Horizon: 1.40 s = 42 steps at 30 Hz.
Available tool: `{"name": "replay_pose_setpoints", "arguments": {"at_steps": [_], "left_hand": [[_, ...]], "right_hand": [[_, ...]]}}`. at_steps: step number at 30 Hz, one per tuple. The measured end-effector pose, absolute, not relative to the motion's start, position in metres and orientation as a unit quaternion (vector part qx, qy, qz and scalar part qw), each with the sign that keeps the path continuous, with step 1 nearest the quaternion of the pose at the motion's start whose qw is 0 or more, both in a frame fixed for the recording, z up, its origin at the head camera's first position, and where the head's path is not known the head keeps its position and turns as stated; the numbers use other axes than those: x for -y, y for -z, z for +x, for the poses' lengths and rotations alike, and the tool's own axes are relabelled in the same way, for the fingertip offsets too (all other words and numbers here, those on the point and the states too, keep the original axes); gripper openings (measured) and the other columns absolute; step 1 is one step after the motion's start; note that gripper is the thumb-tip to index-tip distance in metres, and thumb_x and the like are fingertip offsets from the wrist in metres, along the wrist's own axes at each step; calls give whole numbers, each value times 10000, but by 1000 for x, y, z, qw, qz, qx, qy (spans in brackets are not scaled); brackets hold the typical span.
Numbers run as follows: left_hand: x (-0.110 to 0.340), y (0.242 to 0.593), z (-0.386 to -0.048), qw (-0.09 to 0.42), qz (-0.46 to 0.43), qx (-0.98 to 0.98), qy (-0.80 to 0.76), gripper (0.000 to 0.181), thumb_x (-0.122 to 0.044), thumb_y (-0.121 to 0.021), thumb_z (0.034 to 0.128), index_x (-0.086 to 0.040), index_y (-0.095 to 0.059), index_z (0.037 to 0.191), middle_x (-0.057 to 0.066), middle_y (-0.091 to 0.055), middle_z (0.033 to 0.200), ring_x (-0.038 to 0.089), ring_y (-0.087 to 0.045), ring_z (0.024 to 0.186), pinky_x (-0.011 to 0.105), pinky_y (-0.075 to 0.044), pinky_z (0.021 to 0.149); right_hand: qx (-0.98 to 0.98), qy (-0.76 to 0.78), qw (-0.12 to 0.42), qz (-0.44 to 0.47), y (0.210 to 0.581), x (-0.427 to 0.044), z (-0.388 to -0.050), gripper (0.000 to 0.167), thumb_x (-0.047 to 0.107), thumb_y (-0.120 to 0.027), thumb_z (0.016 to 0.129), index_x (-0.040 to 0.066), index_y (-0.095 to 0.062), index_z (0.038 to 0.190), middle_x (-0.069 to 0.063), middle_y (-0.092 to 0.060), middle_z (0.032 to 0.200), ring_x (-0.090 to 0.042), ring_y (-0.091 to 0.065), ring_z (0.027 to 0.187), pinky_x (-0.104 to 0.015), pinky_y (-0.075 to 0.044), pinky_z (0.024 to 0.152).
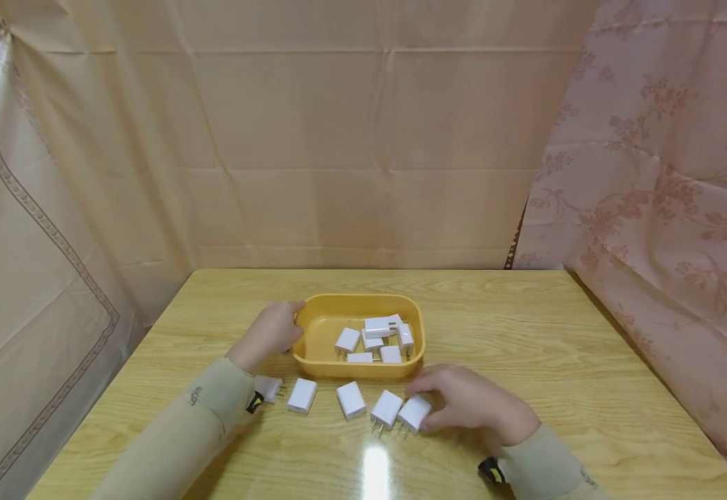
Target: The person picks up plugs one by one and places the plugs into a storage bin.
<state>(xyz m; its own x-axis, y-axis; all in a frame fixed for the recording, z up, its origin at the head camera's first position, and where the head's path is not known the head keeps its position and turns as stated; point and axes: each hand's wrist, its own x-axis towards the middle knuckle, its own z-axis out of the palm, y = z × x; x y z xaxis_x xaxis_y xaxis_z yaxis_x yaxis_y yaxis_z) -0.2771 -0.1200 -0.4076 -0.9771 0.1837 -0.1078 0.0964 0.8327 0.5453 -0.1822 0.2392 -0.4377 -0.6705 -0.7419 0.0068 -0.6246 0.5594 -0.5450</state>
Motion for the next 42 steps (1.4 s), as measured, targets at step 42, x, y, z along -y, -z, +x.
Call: {"name": "replay_pose_setpoints", "arguments": {"at_steps": [42], "left_hand": [[121, 408, -274, 79, 68, -948, -301, 638, 132, -517, 869, 17, -473, 1495, 217, -624, 1284, 130, -499, 419, 248, -450, 388]], "right_hand": [[-890, 244, 144, -357, 430, -241, -185, 334, 255, -834, 852, 327, -744, 1166, 176, -656, 1179, -69, -604, 1070, -422, -517, 949]]}}
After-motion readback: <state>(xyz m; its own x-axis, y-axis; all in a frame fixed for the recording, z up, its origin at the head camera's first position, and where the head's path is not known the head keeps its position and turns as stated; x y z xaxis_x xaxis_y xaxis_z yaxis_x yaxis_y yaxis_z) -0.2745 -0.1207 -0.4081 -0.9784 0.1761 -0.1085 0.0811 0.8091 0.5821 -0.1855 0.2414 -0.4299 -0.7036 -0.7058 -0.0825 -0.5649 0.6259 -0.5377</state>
